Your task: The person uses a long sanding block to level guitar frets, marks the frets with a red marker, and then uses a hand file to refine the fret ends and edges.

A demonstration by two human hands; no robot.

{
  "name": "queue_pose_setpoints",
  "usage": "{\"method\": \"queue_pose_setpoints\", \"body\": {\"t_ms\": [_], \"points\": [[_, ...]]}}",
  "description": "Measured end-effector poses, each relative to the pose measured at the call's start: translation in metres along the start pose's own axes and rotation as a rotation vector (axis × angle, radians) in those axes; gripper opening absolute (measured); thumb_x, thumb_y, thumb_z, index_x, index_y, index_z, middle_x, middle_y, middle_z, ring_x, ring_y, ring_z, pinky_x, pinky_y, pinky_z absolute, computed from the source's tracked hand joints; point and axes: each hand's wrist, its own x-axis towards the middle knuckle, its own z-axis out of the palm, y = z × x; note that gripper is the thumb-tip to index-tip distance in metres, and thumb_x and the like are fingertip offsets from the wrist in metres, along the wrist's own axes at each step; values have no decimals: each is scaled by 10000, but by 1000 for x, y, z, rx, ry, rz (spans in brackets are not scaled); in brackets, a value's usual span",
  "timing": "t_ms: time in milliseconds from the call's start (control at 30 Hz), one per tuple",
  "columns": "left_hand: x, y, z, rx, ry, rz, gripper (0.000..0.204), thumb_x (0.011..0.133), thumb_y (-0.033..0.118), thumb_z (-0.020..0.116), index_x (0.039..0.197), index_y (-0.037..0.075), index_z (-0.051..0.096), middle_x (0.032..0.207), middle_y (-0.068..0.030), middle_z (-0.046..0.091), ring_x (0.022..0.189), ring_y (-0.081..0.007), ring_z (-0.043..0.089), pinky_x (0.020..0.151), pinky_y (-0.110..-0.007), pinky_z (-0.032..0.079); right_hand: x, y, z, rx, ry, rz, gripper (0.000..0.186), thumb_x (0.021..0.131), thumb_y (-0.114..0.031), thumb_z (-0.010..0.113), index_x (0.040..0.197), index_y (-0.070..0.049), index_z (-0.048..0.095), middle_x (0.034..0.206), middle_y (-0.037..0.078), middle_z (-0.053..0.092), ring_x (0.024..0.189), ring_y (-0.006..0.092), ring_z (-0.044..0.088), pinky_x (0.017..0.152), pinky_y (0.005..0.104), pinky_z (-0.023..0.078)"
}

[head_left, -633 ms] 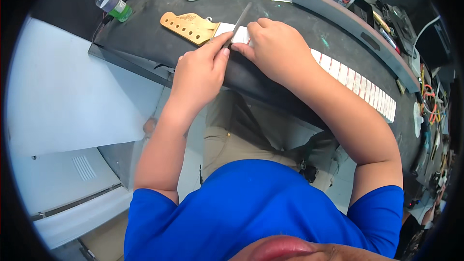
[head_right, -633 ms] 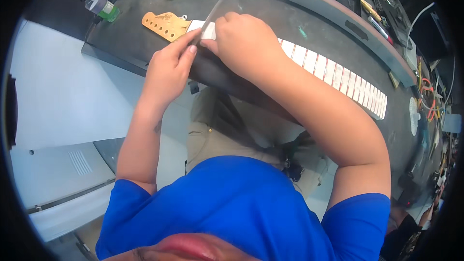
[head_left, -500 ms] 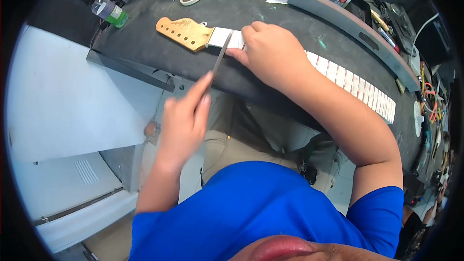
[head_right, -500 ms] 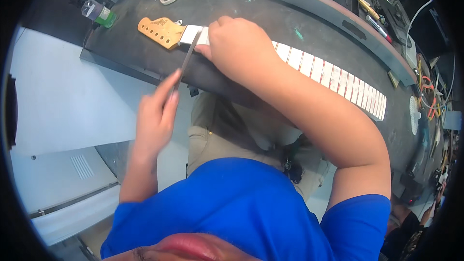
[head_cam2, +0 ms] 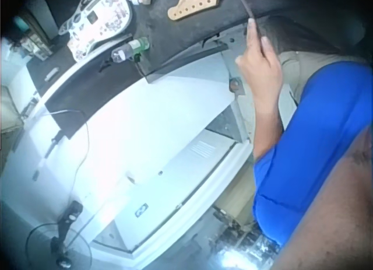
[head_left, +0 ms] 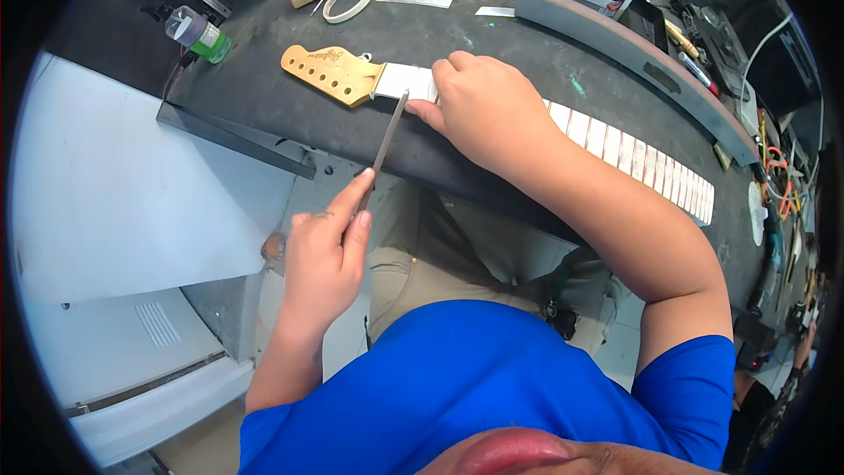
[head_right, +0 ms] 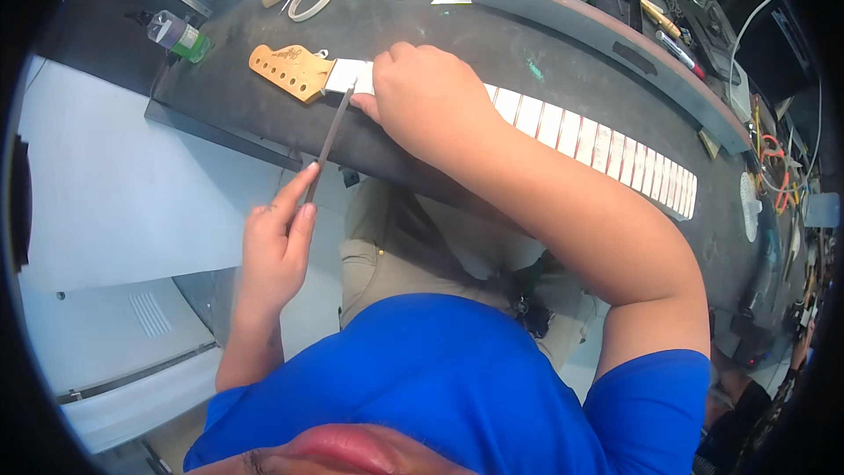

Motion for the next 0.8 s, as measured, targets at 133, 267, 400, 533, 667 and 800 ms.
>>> {"method": "queue_pose_setpoints", "body": {"t_ms": [133, 267, 400, 533, 667, 800], "points": [[59, 15, 15, 84, 54, 92, 435, 1033, 79, 648, 1466, 92, 695, 739, -139, 633, 622, -206, 567, 658, -351, 487, -3, 3, -6, 24, 10, -12, 418, 973, -377, 774, 981, 40, 742, 954, 195, 731, 933, 374, 752, 823, 464, 629], [80, 19, 22, 164, 72, 84, 414, 1023, 84, 674, 1435, 98, 714, 860, -243, 738, 706, -374, 733, 712, -423, 569, 0, 1, -5, 32, -10, -5, 414, 968, -372, 777, 977, 40, 744, 957, 195, 732, 934, 376, 751, 820, 460, 630], [2, -8, 8, 59, 46, 80, 411, 1042, 106, 657, 1450, 106, 706, 832, -205, 692, 687, -304, 634, 702, -402, 533, 0, 2, -1, 8, 24, -8, 411, 970, -367, 774, 974, 43, 743, 953, 194, 731, 926, 377, 750, 817, 461, 628], [38, 19, 11, 81, 43, 57, 415, 1057, 98, 634, 1468, 107, 694, 737, -189, 633, 613, -227, 550, 654, -363, 489, -6, -1, -4, 39, 14, -11, 440, 988, -409, 763, 957, 25, 703, 947, 190, 719, 933, 396, 738, 833, 479, 613], [86, 27, 23, 141, 47, 18, 328, 1062, 185, 638, 1360, 91, 735, 919, -242, 750, 854, -487, 726, 757, -547, 557, -4, 5, -2, 64, 20, -24, 441, 987, -409, 765, 963, 27, 705, 965, 194, 719, 935, 400, 737, 835, 481, 615], [7, 4, 4, 15, 11, -20, 400, 1062, 120, 641, 1459, 92, 688, 745, -200, 652, 649, -232, 596, 669, -387, 492, 1, 1, -2, 50, 10, 10, 437, 987, -406, 765, 976, 28, 709, 967, 193, 717, 936, 400, 736, 838, 480, 616]]}}
